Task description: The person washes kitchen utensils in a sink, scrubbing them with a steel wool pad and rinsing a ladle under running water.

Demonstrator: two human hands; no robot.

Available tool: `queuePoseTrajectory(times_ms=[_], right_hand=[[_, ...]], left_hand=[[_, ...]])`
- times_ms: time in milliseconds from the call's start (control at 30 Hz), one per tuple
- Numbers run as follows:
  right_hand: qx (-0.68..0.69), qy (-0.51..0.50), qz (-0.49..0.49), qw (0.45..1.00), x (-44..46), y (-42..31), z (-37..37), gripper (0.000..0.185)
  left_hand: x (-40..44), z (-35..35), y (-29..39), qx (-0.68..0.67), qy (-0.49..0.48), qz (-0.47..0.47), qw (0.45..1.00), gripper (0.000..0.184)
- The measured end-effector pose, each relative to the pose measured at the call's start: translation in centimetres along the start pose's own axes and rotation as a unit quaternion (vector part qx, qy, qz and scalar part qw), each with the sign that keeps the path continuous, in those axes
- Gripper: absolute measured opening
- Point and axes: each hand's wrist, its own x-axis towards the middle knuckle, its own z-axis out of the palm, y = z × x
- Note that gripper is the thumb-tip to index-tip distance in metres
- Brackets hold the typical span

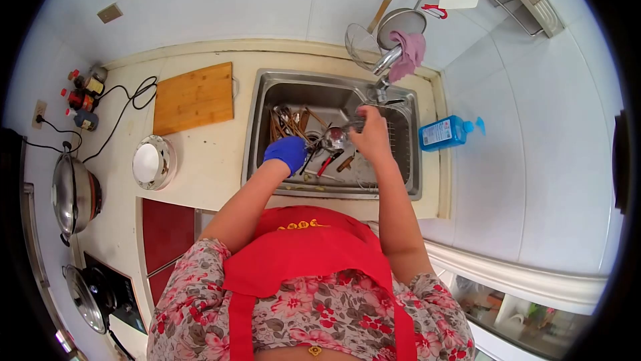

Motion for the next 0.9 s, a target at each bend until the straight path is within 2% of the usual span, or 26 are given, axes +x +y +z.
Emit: queuePoseTrajectory(times_ms=[33, 100, 167, 200, 233, 300, 333, 400, 533, 600, 700, 767, 833, 900], right_hand=[[-0.015, -0.037, -0.067, 0.997, -0.1, -0.7, -0.1, 0.039], [0.019, -0.029, -0.1, 0.994, -0.2, 0.5, 2.3, 0.038], [-0.059, -0.135, -0.247, 0.958, -0.4, 0.9, 3.7, 0.026], [-0.09, -0.114, -0.287, 0.947, -0.7, 2.8, 6.1, 0.035], [-0.09, -0.112, -0.286, 0.947, -1.0, 2.8, 6.1, 0.035], [-0.112, -0.126, -0.31, 0.936, -1.9, 2.6, 6.1, 0.017], [-0.111, -0.127, -0.312, 0.935, -2.2, 2.5, 6.2, 0.017], [-0.146, -0.201, -0.208, 0.946, -3.2, 2.5, 6.4, 0.015], [-0.122, -0.198, -0.194, 0.953, -3.3, 4.3, 7.6, 0.026], [-0.062, -0.189, -0.106, 0.974, -3.6, 4.5, 7.4, 0.025], [-0.018, -0.195, -0.054, 0.979, -3.4, 4.9, 7.2, 0.023], [0.004, -0.229, -0.048, 0.972, -2.5, 5.6, 6.7, 0.022], [0.026, -0.258, -0.037, 0.965, -2.3, 5.6, 6.6, 0.022], [-0.089, -0.228, -0.077, 0.966, -2.6, 5.4, 6.8, 0.018]], left_hand=[[0.2, 0.2, 0.0, 0.012, 0.0, -0.004, 1.0, 0.025], [0.3, 0.3, 0.2, 0.023, 0.0, -0.007, 1.0, 0.025], [0.1, 0.0, 0.6, 0.035, -0.007, -0.02, 0.999, 0.025], [0.0, 0.2, 0.5, 0.037, -0.007, -0.018, 0.999, 0.025], [0.0, 0.6, 0.2, 0.046, -0.018, -0.009, 0.999, 0.025], [0.2, 1.4, -0.2, 0.053, -0.028, -0.003, 0.998, 0.024], [0.3, 1.8, -0.4, 0.047, -0.032, 0.003, 0.998, 0.024], [-0.1, 2.4, -0.6, 0.041, -0.043, 0.008, 0.998, 0.025], [0.1, 2.8, -0.1, 0.048, -0.057, 0.007, 0.997, 0.025], [0.3, 3.1, -0.5, 0.053, -0.057, 0.009, 0.997, 0.024], [0.7, 3.4, -1.0, 0.037, -0.082, -0.001, 0.996, 0.024], [0.9, 3.6, -1.6, 0.037, -0.112, 0.054, 0.992, 0.025], [1.2, 4.0, -1.7, 0.04, -0.108, 0.058, 0.992, 0.025], [1.1, 4.1, -1.2, 0.04, -0.106, 0.063, 0.992, 0.026]])
